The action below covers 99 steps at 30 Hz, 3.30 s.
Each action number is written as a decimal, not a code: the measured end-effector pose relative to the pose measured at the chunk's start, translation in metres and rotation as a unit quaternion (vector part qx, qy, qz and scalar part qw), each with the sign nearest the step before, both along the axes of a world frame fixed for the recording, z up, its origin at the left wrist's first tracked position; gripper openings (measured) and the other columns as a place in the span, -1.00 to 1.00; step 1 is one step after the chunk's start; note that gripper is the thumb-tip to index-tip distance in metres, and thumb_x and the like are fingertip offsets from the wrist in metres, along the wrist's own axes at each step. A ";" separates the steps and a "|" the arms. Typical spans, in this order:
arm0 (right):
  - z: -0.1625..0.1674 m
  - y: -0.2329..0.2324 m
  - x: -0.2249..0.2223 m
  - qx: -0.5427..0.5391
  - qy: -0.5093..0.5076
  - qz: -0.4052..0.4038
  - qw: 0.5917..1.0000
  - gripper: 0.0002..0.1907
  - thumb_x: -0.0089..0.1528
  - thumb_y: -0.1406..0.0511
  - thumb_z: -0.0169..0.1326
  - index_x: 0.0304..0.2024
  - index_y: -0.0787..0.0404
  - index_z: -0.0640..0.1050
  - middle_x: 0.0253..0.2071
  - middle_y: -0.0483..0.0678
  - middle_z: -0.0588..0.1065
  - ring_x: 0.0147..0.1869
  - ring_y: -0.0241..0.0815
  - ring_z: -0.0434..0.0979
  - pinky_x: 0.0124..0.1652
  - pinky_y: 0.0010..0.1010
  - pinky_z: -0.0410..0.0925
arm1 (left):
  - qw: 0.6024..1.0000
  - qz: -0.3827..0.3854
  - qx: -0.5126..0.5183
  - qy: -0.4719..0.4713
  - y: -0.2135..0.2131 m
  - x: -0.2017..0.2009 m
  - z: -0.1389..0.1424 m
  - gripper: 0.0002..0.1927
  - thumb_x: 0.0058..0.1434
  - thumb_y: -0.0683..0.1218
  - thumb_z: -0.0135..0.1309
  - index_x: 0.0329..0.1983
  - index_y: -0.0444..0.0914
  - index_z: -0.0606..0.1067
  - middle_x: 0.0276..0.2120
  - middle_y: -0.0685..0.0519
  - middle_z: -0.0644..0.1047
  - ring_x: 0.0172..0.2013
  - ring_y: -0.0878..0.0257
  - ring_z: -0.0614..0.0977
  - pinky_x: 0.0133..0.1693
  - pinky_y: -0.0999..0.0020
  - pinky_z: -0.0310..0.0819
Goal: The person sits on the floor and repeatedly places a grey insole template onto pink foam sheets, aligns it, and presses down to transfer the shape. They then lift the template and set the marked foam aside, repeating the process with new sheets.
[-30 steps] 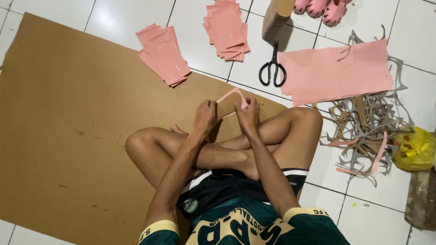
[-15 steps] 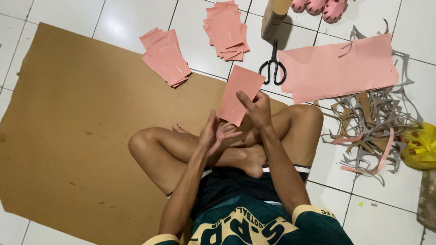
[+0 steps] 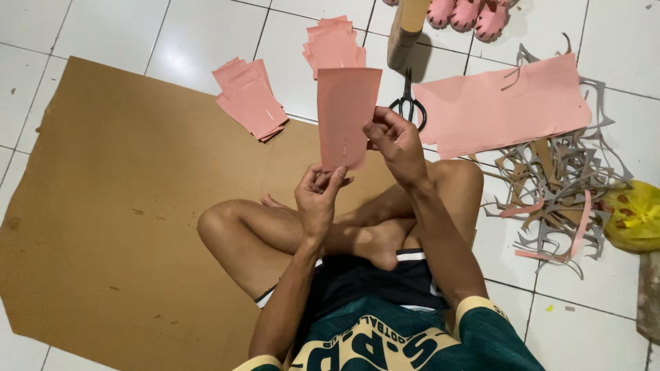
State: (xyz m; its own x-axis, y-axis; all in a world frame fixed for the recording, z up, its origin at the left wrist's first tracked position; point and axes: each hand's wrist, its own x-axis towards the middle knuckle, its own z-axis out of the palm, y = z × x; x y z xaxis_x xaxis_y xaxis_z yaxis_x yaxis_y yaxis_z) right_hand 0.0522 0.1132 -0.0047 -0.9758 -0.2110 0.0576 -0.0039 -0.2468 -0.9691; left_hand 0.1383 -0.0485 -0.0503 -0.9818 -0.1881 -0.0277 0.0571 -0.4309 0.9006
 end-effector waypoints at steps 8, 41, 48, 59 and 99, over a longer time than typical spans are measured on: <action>0.066 -0.002 -0.007 0.066 0.130 -0.041 0.988 -0.76 0.40 0.38 0.17 0.05 0.44 0.58 -0.11 0.02 0.63 -0.07 -0.31 0.63 -0.03 -0.46 0.53 | 0.998 -0.002 -0.013 0.066 -0.020 -0.035 0.063 -0.72 0.47 -0.12 0.08 0.04 -0.48 0.53 -0.16 -0.08 0.63 -0.13 0.23 0.68 -0.03 0.20 0.75; 0.124 -0.005 -0.005 0.061 0.193 -0.054 0.978 -0.77 0.41 0.34 0.17 -0.03 0.47 0.59 -0.16 0.04 0.63 -0.11 -0.22 0.68 -0.09 -0.37 0.64 | 0.990 -0.044 -0.033 0.132 -0.018 -0.031 0.117 -0.73 0.43 -0.13 0.06 0.06 -0.44 0.47 -0.09 -0.12 0.63 -0.03 0.20 0.71 -0.06 0.23 0.76; 0.106 -0.001 -0.011 0.046 0.146 -0.046 0.987 -0.75 0.40 0.33 0.16 -0.01 0.45 0.59 -0.18 0.01 0.62 -0.11 -0.24 0.67 -0.12 -0.36 0.64 | 0.990 -0.043 -0.073 0.109 -0.019 -0.031 0.098 -0.76 0.46 -0.17 0.06 0.03 -0.48 0.53 -0.12 -0.16 0.66 -0.08 0.17 0.71 -0.06 0.25 0.76; -0.151 -0.025 -0.004 0.290 -0.145 -0.038 0.945 -0.66 0.36 0.24 0.14 -0.05 0.46 0.61 -0.30 0.15 0.56 -0.33 -0.13 0.51 -0.37 -0.34 0.38 | 0.834 -0.012 -0.551 0.018 -0.073 -0.021 -0.101 -0.56 0.33 -0.13 0.11 0.23 -0.40 0.39 0.08 -0.27 0.55 0.09 -0.16 0.59 0.05 0.02 0.58; -0.196 -0.042 -0.122 0.353 -0.021 0.122 0.927 -0.31 0.40 0.10 -0.25 0.52 0.25 0.07 0.57 0.15 0.05 0.62 0.08 -0.01 0.45 -0.15 -0.04 | 0.509 -0.286 -0.811 -0.039 -0.029 -0.040 -0.183 0.29 -0.02 0.42 0.23 0.50 -0.47 0.00 0.52 -0.29 -0.03 0.47 -0.16 0.06 0.29 -0.28 0.08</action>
